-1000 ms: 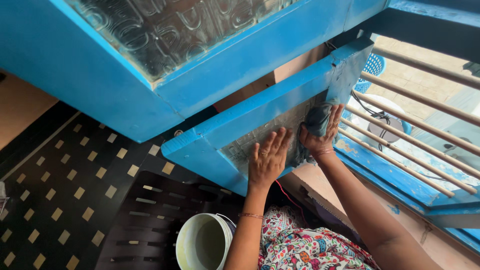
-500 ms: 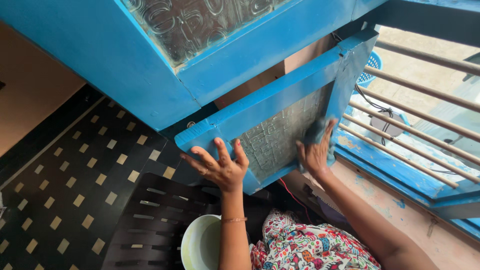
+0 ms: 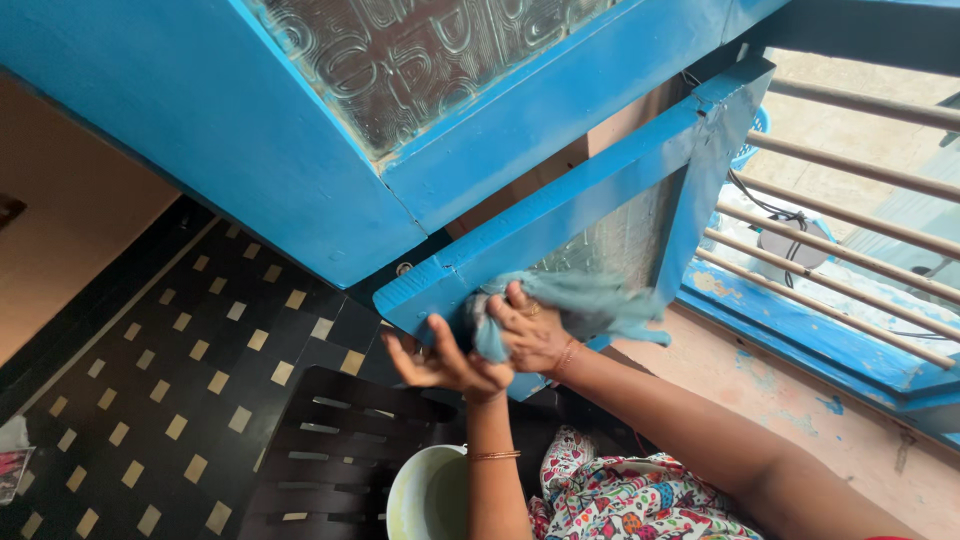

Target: The person wipes the glass panes and metal bars of a blue window frame using a cloth. They clean the horizontal bars and the textured glass sections, occasionally dipping the cloth into a bucket of water placed on the floor.

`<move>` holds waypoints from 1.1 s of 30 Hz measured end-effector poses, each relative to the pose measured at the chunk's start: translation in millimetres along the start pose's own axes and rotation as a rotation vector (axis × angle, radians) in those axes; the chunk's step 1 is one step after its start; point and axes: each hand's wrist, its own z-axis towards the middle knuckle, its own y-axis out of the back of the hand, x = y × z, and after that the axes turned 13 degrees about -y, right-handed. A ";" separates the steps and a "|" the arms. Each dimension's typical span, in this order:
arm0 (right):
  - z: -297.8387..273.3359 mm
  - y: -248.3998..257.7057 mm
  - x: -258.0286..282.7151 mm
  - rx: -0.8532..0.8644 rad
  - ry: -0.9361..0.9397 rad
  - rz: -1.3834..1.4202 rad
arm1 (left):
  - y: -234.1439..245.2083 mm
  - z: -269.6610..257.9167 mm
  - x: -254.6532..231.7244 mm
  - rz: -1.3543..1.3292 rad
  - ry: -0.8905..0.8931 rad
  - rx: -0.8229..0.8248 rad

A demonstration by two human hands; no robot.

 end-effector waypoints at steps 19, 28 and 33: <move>-68.7 -1.3 -123.1 -0.416 -0.549 0.115 | -10.0 -20.5 -7.9 0.143 -0.011 0.090; -102.4 3.5 -81.2 -0.174 -0.679 0.155 | -7.4 -25.4 -4.1 0.072 -0.022 0.094; -29.7 33.9 -24.4 -0.397 -0.614 0.128 | -6.0 -28.5 -1.6 0.083 -0.036 0.103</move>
